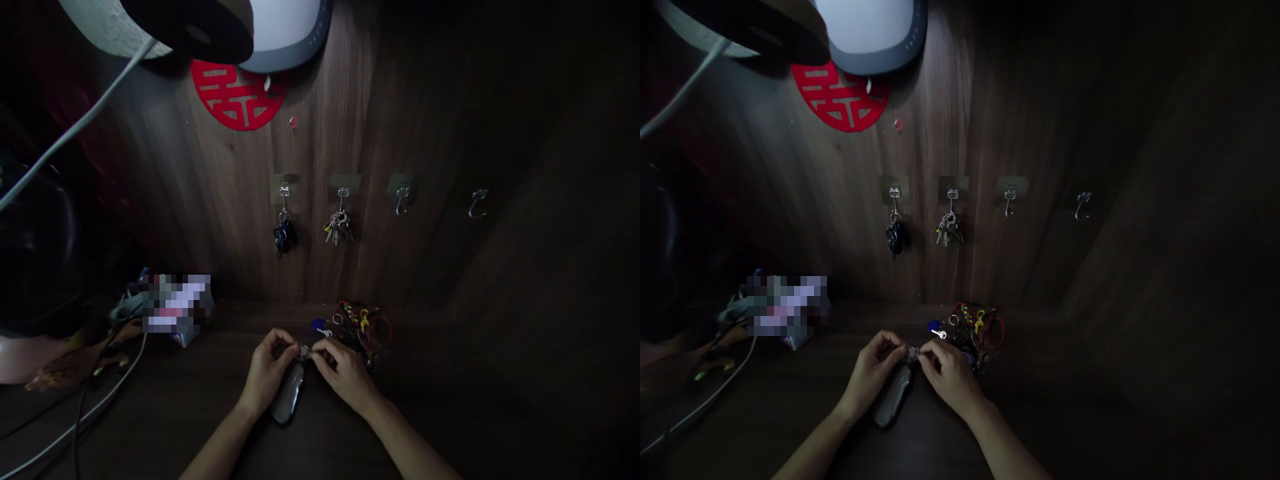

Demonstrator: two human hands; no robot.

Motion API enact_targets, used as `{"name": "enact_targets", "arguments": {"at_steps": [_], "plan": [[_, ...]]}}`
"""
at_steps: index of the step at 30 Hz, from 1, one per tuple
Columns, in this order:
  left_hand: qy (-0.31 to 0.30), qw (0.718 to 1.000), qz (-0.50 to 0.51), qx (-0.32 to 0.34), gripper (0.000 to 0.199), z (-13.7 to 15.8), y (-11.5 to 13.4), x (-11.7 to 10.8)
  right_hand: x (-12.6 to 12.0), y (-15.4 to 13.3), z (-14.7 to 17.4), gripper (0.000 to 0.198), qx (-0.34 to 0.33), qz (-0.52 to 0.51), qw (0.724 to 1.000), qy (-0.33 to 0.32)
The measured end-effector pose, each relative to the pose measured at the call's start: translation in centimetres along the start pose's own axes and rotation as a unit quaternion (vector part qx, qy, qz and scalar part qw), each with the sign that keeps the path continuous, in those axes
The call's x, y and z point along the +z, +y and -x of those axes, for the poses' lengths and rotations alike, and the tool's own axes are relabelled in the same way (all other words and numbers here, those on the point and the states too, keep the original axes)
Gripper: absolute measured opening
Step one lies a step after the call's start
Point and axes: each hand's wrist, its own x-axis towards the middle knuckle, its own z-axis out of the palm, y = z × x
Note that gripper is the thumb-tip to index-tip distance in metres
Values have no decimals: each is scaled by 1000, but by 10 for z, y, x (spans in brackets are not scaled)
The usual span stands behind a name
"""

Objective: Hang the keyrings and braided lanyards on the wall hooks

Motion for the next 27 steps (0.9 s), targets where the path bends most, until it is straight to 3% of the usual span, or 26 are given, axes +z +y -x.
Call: {"name": "enact_targets", "arguments": {"at_steps": [4,9,17,27], "plan": [[-9,991,121,-65,28,-1,1,4,5,-1,0,9,-1,18,1000,-1],[-7,985,146,-88,33,-1,3,6,6,-3,-2,12,24,-20,1000,1],[-31,999,-4,-9,16,1,3,6,3,-4,-4,15,78,-88,992,54],[-100,984,-146,33,19,6,5,5,8,4,-4,24,107,-160,977,96]]}}
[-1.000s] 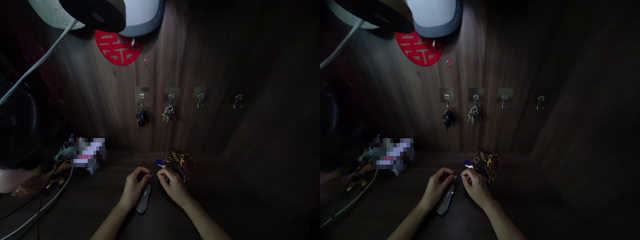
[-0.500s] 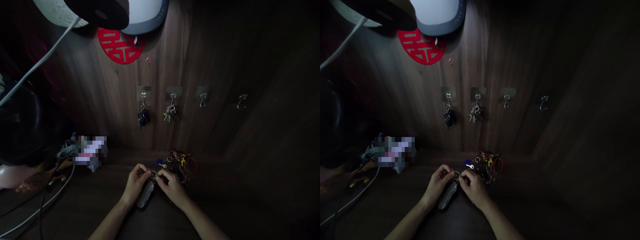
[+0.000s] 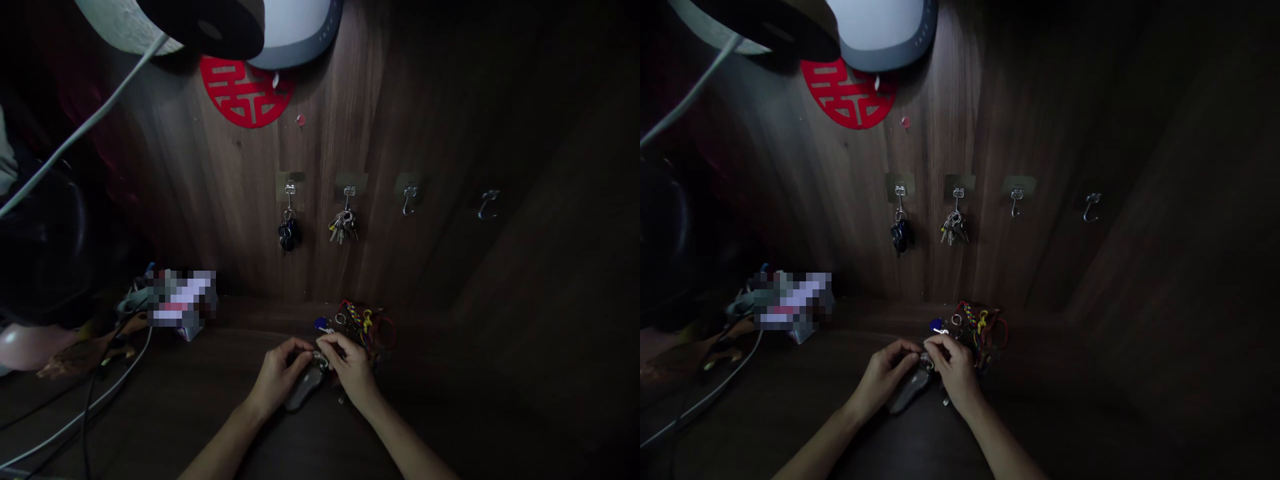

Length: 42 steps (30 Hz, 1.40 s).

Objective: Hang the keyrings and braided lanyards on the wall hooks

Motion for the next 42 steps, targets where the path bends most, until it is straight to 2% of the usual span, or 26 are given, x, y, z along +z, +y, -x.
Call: {"name": "enact_targets", "arguments": {"at_steps": [7,10,13,15,17,20,22,24,27,29,33,36,39,42], "plan": [[-35,998,-44,10,21,1,1,3,0,-3,-1,24,10,-45,999,5],[-47,995,-83,40,20,3,4,0,-2,0,-2,25,21,-43,999,24],[-97,980,-138,108,20,6,6,-2,-3,2,-3,25,23,-37,998,40],[-131,965,-183,134,33,9,8,0,-4,2,-3,26,23,-33,998,38],[-147,954,-222,135,40,11,8,3,-4,1,-2,26,22,-27,999,32],[-137,952,-239,130,35,11,8,5,-4,1,-2,26,18,-20,999,28],[-117,960,-218,133,23,9,7,4,-4,1,-1,26,16,-18,999,29],[-69,973,-175,132,15,6,4,2,-5,1,-2,26,17,-19,999,29],[18,990,-108,90,19,1,-1,-2,-5,1,-1,26,17,-19,999,23],[41,996,-66,46,22,-2,-4,-4,-5,1,-1,26,17,-16,1000,13],[32,998,49,-32,28,-4,-2,-6,-6,-3,0,26,19,-2,1000,-19],[8,984,159,-85,30,-3,3,-6,-6,-6,0,26,-1,30,998,-49],[-27,968,230,-97,31,-2,5,-5,-7,-8,0,24,-20,45,997,-66],[-52,963,250,-90,31,-1,6,-5,-7,-8,-1,22,-33,44,996,-64]]}}
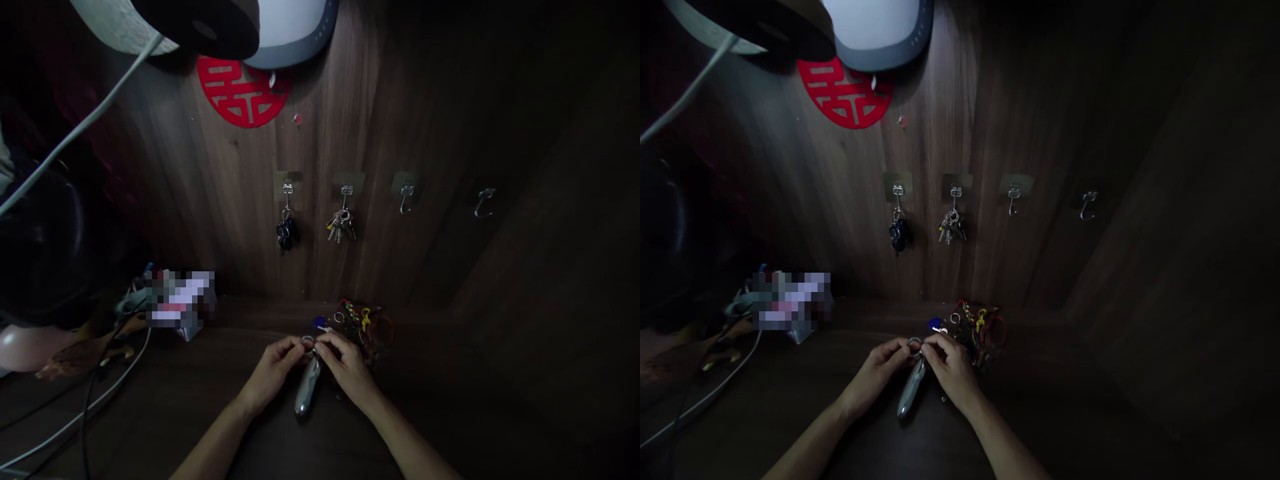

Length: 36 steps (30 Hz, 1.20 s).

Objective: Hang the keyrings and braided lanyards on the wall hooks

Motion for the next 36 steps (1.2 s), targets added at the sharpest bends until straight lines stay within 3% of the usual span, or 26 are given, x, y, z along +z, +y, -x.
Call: {"name": "enact_targets", "arguments": {"at_steps": [6,14,26,36], "plan": [[23,999,23,-10,29,0,-2,-1,0,-1,0,21,0,-19,1000,12],[16,995,92,-31,40,-4,-7,-5,1,-2,1,25,55,-54,997,29],[45,998,-37,11,30,-3,-4,-2,4,1,1,26,40,-48,997,40],[94,994,-35,32,29,-7,10,-6,3,11,0,32,56,-88,993,60]]}}
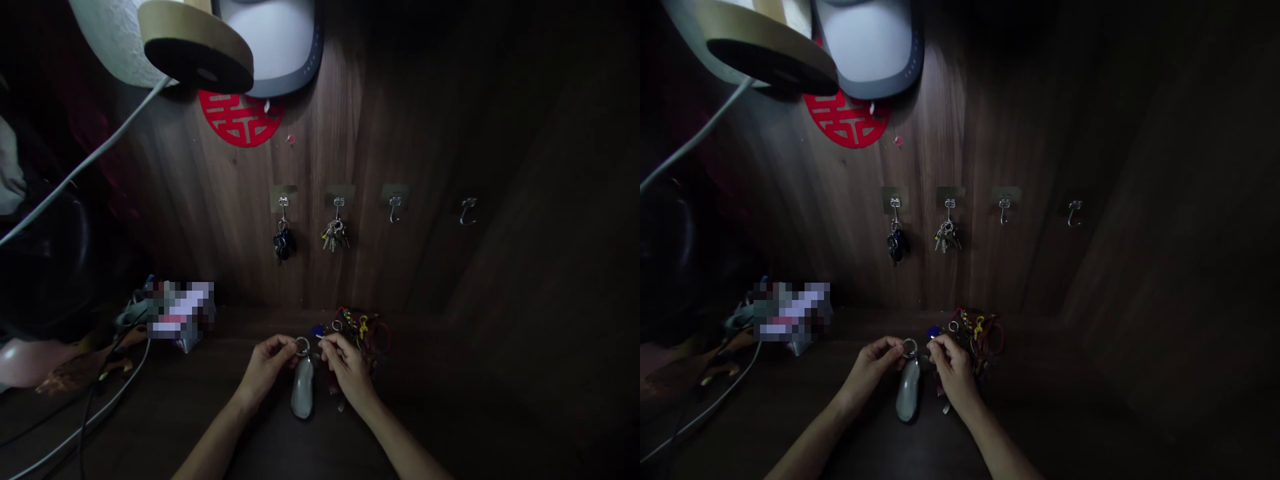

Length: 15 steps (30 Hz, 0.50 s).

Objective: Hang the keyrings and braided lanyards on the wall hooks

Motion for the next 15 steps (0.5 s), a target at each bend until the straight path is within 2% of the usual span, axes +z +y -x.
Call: {"name": "enact_targets", "arguments": {"at_steps": [6,15], "plan": [[45,998,-17,47,28,-14,27,-13,-1,1,-1,37,7,-14,1000,15],[90,993,3,80,26,-37,66,-23,-1,5,-3,41,15,-25,999,20]]}}
